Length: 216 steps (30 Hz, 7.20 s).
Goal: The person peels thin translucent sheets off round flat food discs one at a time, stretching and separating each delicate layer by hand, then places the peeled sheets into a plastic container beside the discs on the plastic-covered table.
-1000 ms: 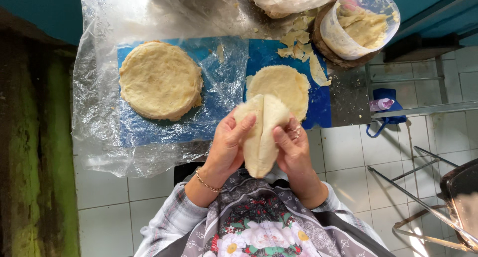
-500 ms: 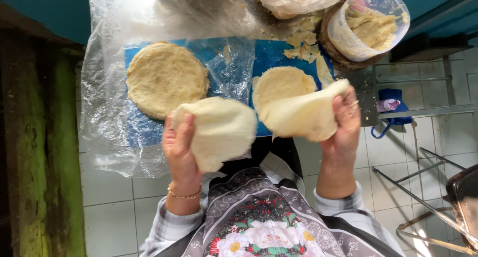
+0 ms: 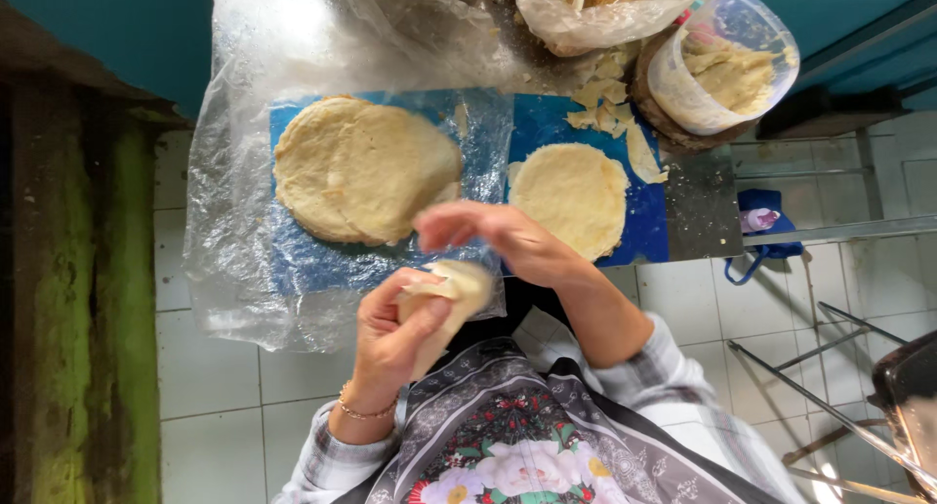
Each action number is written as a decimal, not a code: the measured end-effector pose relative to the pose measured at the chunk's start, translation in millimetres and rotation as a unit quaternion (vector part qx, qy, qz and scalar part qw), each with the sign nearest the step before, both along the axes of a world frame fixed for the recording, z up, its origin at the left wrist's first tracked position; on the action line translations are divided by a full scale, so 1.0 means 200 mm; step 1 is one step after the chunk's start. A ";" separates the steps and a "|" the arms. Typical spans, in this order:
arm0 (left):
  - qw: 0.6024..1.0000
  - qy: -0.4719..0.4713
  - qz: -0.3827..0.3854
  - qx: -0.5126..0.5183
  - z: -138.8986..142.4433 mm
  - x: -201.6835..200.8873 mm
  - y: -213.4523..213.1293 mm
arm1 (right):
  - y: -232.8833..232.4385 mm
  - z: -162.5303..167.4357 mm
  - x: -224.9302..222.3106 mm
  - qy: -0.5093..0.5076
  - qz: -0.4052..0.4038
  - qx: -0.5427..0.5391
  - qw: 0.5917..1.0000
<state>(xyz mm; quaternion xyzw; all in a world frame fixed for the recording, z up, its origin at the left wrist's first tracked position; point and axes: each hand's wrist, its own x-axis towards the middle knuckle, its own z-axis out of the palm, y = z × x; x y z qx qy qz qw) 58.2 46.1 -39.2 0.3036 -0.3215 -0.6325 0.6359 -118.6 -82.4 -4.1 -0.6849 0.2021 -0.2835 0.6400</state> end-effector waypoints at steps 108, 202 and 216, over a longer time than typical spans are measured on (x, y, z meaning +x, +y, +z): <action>0.715 -0.639 0.058 -0.277 -0.04 -0.41 -0.52 | 0.21 -0.21 -0.77 0.332 -0.368 -0.439 0.749; 0.946 0.322 -0.021 0.018 -0.08 -0.19 -0.24 | 0.23 0.08 0.00 0.143 -0.205 -0.293 0.923; 0.977 0.200 -0.070 0.010 -0.06 -0.28 -0.23 | 0.18 -0.18 -0.20 0.041 -0.253 0.062 0.965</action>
